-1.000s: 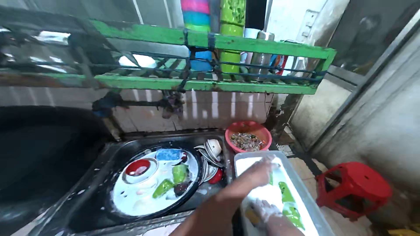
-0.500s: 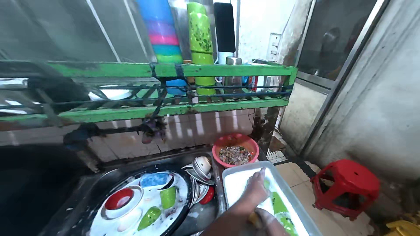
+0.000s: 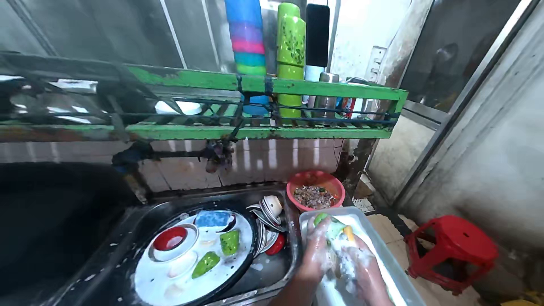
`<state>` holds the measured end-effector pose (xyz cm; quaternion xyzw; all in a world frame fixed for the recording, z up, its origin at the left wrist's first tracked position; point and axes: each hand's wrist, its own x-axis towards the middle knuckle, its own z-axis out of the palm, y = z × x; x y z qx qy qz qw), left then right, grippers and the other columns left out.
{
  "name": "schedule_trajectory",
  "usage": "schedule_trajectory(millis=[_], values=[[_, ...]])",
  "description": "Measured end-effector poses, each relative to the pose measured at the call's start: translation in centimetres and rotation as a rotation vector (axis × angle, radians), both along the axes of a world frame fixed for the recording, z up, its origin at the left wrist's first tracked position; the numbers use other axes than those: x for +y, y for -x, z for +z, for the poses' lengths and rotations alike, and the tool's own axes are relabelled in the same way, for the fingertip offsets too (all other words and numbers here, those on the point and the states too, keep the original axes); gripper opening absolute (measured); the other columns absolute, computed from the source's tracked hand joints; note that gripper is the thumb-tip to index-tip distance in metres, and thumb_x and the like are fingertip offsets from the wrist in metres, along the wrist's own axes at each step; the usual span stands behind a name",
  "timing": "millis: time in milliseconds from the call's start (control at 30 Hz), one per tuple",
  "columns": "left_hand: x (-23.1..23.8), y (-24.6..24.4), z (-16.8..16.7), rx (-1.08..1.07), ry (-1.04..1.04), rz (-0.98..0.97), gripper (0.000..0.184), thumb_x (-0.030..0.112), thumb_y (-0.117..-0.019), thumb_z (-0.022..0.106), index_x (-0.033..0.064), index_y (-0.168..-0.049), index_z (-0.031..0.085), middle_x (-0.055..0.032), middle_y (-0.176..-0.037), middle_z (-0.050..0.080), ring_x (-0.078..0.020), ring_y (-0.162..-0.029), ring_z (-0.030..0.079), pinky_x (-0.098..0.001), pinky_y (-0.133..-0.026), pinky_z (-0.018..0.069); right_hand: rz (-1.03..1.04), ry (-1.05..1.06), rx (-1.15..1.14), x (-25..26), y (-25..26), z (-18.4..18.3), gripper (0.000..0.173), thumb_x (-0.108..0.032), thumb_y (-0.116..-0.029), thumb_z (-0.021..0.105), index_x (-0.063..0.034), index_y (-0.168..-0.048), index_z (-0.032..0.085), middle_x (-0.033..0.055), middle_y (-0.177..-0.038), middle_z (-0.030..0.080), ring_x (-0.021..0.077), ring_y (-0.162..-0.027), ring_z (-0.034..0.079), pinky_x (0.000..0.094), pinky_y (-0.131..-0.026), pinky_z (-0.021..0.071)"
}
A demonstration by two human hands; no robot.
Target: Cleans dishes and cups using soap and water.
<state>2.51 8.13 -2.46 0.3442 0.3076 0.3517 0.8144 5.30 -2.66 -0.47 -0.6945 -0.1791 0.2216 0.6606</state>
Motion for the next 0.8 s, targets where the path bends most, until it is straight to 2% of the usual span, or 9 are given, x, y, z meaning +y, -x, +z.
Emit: schedule_trajectory(millis=[67,133,267,433,533,600,667,733,800], values=[[-0.3,-0.2,0.1,-0.014,0.025,-0.045,0.05,0.016,-0.1058,0.053,0.0053,-0.151,0.036,-0.0206,-0.135,0.056,-0.0273,-0.117,0.06,-0.0443,-0.096,0.0536,0.072,0.254,-0.466,0.2,-0.3,-0.5,0.046,-0.002,-0.0927,0.065,0.0143,-0.135,0.058,0.0284,-0.13,0.065,0.0324,-0.121,0.065,0.0421,-0.108,0.0481],[-0.7,-0.7,-0.7,0.052,-0.05,-0.078,0.054,0.013,-0.1011,0.06,0.0027,-0.149,0.038,-0.0209,-0.133,0.058,-0.0262,-0.115,0.062,-0.0426,-0.095,0.0553,0.205,0.548,-0.827,-0.3,-1.1,-1.8,0.036,-0.006,-0.0938,0.062,0.0152,-0.123,0.064,0.033,-0.124,0.066,0.0443,-0.121,0.064,0.0546,-0.107,0.0482],[-1.3,-1.5,-1.6,0.182,-0.088,-0.117,0.058,0.011,-0.0952,0.068,0.0014,-0.145,0.041,-0.0227,-0.133,0.056,-0.0284,-0.117,0.06,-0.0444,-0.096,0.0537,0.487,0.835,-0.626,-0.8,-2.6,-1.7,0.038,-0.01,-0.1024,0.053,0.0146,-0.132,0.058,0.0317,-0.138,0.058,0.0416,-0.135,0.053,0.05,-0.116,0.0384],[0.0,-0.3,-1.3,0.02,0.02,-0.278,0.045,0.033,-0.1096,0.044,0.0056,-0.145,0.048,-0.0151,-0.127,0.065,-0.0234,-0.111,0.066,-0.0422,-0.094,0.0564,0.012,0.148,0.189,0.8,-0.9,0.9,0.017,-0.008,-0.1041,0.051,0.0011,-0.116,0.059,0.0096,-0.086,0.064,0.0149,-0.073,0.064,0.0323,-0.065,0.0558],[0.0,-0.6,-0.9,-0.02,0.017,-0.358,0.041,0.031,-0.1096,0.042,0.003,-0.138,0.051,-0.0151,-0.116,0.067,-0.0219,-0.101,0.068,-0.0392,-0.086,0.0582,0.267,0.678,-0.37,0.7,-0.3,1.8,0.042,-0.009,-0.1053,0.05,0.0144,-0.14,0.05,0.0286,-0.139,0.058,0.0323,-0.134,0.054,0.0401,-0.119,0.0356],[-1.4,-1.4,-0.8,0.082,0.002,-0.262,0.053,0.022,-0.1017,0.061,0.0036,-0.147,0.04,-0.0199,-0.123,0.062,-0.0254,-0.105,0.066,-0.0417,-0.087,0.0584,0.394,0.841,-0.941,-0.5,-1.6,-2.2,0.038,-0.01,-0.1017,0.051,0.0105,-0.131,0.062,0.0284,-0.136,0.062,0.0428,-0.139,0.05,0.0614,-0.125,0.0168],[-2.8,-1.9,-0.5,0.117,0.044,-0.145,0.068,0.017,-0.0963,0.069,0.0049,-0.151,0.031,-0.0237,-0.127,0.059,-0.0295,-0.105,0.066,-0.0451,-0.085,0.0587,0.384,0.76,-1.159,-1.5,-3.0,-4.6,0.037,-0.012,-0.098,0.055,0.0062,-0.129,0.066,0.0256,-0.134,0.065,0.0429,-0.136,0.054,0.0676,-0.121,0.0221],[-2.6,-1.5,-0.1,0.073,0.071,-0.164,0.065,0.019,-0.0998,0.066,0.0067,-0.153,0.03,-0.0219,-0.129,0.059,-0.0289,-0.108,0.066,-0.0455,-0.087,0.0586,0.353,0.713,-0.698,-1.4,-2.3,-2.2,0.038,-0.006,-0.0992,0.056,0.0153,-0.131,0.058,0.0275,-0.133,0.063,0.0325,-0.133,0.057,0.0454,-0.118,0.0371],[-1.9,-0.1,0.0,0.023,0.083,-0.285,0.053,0.028,-0.105,0.057,0.0084,-0.15,0.038,-0.0168,-0.125,0.063,-0.0247,-0.107,0.066,-0.0432,-0.089,0.0578,0.12,0.386,-0.114,-0.5,-1.4,-0.4,0.03,-0.001,-0.1005,0.054,0.0084,-0.129,0.054,0.0174,-0.108,0.065,0.0185,-0.096,0.066,0.0332,-0.084,0.0559]])
